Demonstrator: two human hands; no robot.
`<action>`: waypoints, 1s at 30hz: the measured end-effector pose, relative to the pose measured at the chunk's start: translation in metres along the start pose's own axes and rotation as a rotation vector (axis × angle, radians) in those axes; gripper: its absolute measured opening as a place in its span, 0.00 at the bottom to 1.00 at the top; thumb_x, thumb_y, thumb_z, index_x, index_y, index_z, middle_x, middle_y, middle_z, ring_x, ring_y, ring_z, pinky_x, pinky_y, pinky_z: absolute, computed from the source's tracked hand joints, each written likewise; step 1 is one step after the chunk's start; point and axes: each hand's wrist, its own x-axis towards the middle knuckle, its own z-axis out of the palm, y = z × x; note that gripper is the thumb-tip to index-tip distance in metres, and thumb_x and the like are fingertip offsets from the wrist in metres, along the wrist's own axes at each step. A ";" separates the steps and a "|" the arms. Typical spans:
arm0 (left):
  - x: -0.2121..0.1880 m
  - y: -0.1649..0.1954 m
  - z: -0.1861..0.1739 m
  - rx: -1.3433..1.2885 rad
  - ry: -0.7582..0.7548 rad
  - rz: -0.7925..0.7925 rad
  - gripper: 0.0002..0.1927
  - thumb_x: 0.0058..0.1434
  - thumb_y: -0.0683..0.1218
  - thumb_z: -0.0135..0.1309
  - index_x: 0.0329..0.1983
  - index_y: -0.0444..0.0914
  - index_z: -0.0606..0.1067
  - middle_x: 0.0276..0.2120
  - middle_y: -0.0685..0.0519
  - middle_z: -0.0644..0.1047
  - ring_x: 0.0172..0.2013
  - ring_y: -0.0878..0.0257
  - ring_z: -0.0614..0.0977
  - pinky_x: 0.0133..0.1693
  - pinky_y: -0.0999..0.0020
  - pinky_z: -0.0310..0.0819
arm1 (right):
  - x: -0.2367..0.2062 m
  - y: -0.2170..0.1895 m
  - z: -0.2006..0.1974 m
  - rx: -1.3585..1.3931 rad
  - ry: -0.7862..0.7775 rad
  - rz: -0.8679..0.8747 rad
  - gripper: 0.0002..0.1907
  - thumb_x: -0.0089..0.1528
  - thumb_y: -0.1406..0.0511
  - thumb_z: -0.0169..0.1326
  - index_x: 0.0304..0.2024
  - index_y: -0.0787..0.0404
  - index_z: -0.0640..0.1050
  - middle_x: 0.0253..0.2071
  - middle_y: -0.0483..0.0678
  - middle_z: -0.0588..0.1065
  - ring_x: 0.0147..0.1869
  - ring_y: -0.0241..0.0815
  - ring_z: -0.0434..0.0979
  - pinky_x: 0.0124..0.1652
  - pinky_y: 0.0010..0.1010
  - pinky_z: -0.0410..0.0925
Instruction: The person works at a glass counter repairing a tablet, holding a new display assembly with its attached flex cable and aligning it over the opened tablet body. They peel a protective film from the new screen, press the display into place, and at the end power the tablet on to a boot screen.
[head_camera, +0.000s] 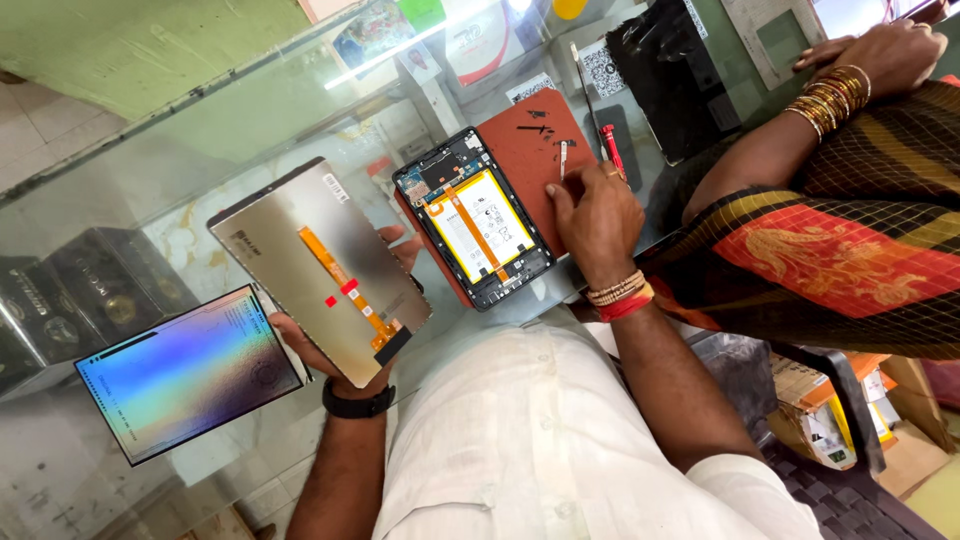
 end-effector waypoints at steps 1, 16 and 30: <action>0.001 0.002 0.000 -0.010 0.013 0.012 0.54 0.61 0.76 0.50 0.81 0.43 0.54 0.66 0.29 0.65 0.65 0.33 0.68 0.75 0.32 0.48 | 0.001 0.001 0.000 -0.008 -0.019 0.020 0.10 0.57 0.62 0.66 0.34 0.62 0.82 0.36 0.54 0.78 0.38 0.58 0.79 0.37 0.48 0.70; 0.001 0.041 -0.006 0.102 0.071 0.120 0.57 0.61 0.79 0.46 0.82 0.42 0.48 0.66 0.27 0.63 0.62 0.29 0.69 0.73 0.31 0.50 | -0.002 0.036 0.000 0.043 0.019 0.063 0.08 0.62 0.64 0.61 0.35 0.64 0.80 0.33 0.53 0.77 0.38 0.56 0.79 0.40 0.46 0.70; 0.008 0.039 0.006 0.159 0.064 0.062 0.60 0.59 0.80 0.46 0.84 0.42 0.48 0.66 0.27 0.61 0.62 0.31 0.69 0.70 0.31 0.54 | 0.008 0.032 -0.009 0.037 0.022 -0.079 0.06 0.61 0.65 0.64 0.36 0.63 0.82 0.35 0.53 0.76 0.41 0.57 0.78 0.40 0.46 0.69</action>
